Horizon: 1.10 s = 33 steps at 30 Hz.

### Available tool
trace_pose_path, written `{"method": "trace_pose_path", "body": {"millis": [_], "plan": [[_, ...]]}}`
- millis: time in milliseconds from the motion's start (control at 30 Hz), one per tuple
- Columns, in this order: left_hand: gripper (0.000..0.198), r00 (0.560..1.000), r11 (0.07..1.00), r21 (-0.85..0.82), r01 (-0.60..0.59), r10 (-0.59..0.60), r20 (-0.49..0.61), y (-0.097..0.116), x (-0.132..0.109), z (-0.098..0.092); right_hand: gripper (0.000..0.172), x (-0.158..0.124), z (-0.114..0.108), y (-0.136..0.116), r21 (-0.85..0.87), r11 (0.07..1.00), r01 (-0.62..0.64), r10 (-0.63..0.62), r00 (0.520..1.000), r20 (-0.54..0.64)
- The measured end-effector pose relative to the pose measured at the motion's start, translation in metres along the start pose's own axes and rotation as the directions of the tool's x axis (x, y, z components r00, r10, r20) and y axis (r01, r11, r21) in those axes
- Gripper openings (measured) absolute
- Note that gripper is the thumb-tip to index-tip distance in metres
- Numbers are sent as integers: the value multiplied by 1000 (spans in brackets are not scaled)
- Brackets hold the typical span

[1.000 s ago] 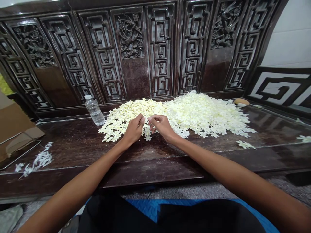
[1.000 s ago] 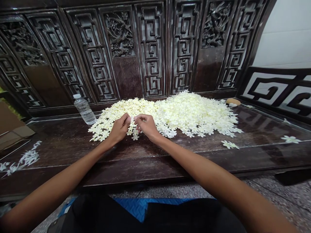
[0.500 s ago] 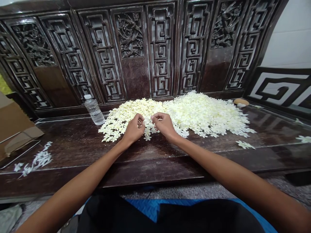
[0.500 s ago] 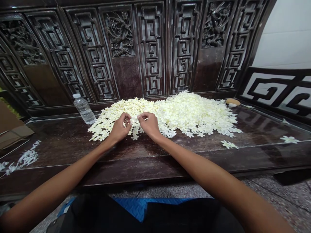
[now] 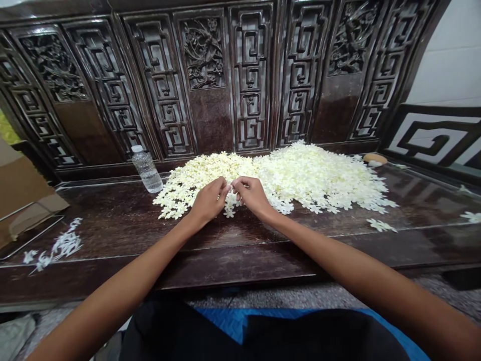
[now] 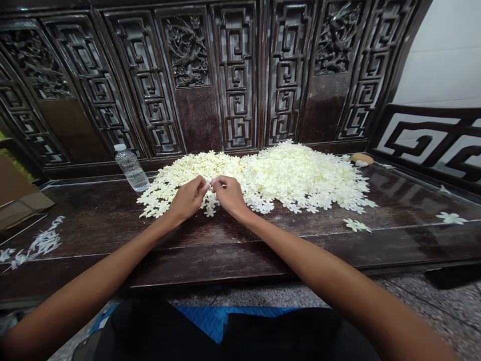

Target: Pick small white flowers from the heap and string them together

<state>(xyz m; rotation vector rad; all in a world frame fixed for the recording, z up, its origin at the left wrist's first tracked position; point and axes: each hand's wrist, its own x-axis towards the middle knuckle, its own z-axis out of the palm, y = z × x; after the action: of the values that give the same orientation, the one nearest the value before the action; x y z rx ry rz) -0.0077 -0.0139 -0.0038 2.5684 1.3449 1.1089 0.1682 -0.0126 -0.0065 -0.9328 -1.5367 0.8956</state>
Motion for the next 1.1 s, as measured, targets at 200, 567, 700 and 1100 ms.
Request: {"method": "trace_pose_path", "body": {"millis": [200, 567, 700, 1100], "plan": [[31, 999, 998, -48, -39, 39, -11, 0, 0, -1, 36, 0, 0, -2, 94, 995, -19, 15, 999, 38], [32, 999, 980, -193, 40, -44, -21, 7, -2, -3, 42, -2, 3, -5, 123, 992, -13, 4, 998, 70], [27, 996, 965, -250, 74, -84, -29, 6, -2, -3, 39, -2, 1, -6, 96, 995, -27, 23, 999, 35], [14, 989, 994, -101, 52, -66, -133, 8, -2, 0, 25, 0, -1, -2, -144, 990, -6, -8, 995, -97]]}}
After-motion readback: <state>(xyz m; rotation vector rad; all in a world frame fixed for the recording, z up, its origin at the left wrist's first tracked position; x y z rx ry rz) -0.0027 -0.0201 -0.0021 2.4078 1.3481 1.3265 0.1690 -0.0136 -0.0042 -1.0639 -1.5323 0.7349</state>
